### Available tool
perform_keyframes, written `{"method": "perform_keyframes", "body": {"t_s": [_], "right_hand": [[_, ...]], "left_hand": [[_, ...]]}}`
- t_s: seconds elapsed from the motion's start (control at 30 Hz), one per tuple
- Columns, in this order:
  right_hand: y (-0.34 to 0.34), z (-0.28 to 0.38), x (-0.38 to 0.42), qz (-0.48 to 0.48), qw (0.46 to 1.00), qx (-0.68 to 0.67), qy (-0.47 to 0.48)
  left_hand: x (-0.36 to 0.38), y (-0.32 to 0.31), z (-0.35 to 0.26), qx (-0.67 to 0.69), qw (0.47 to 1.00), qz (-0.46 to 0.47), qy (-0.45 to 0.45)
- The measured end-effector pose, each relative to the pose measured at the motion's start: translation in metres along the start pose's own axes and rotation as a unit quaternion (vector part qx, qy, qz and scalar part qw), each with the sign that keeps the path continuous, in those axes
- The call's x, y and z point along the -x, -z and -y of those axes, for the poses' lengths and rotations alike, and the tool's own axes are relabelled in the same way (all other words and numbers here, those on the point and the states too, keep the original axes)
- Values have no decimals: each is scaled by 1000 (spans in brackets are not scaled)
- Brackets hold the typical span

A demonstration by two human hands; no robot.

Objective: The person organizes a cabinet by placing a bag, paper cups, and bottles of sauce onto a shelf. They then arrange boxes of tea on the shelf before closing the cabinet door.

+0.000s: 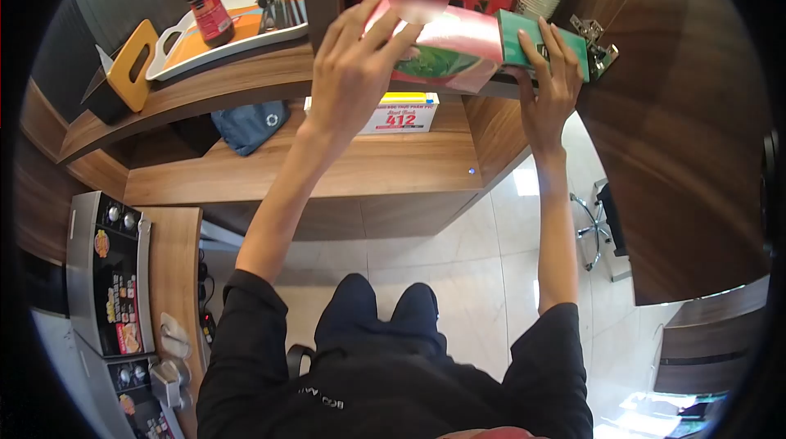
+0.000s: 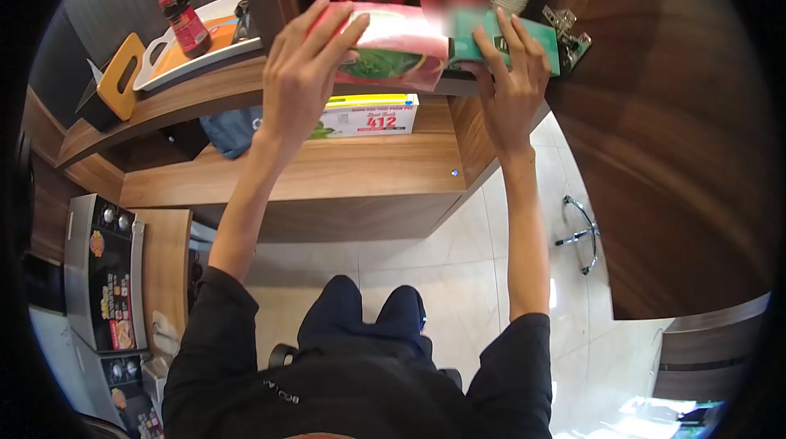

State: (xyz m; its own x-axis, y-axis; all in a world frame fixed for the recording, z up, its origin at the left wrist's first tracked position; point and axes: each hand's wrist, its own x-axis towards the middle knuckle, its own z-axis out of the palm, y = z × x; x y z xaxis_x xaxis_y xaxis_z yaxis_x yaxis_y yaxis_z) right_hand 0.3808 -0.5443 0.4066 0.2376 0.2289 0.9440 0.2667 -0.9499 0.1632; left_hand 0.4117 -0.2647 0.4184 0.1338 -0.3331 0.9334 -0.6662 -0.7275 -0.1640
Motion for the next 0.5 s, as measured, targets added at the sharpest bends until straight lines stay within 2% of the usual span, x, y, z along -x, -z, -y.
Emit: {"method": "perform_keyframes", "body": {"t_s": [0.13,0.3,0.4,0.5], "right_hand": [[25,20,-18,37,998,-28,-36],[64,65,-29,43,988,-124,-79],[89,120,-16,46,963,-210,-161],[96,166,15,88,915,-310,-242]], "left_hand": [[-8,43,3,30,999,29,26],[9,135,-3,101,990,14,98],[50,181,-5,163,961,14,225],[110,209,-13,196,892,15,408]]}}
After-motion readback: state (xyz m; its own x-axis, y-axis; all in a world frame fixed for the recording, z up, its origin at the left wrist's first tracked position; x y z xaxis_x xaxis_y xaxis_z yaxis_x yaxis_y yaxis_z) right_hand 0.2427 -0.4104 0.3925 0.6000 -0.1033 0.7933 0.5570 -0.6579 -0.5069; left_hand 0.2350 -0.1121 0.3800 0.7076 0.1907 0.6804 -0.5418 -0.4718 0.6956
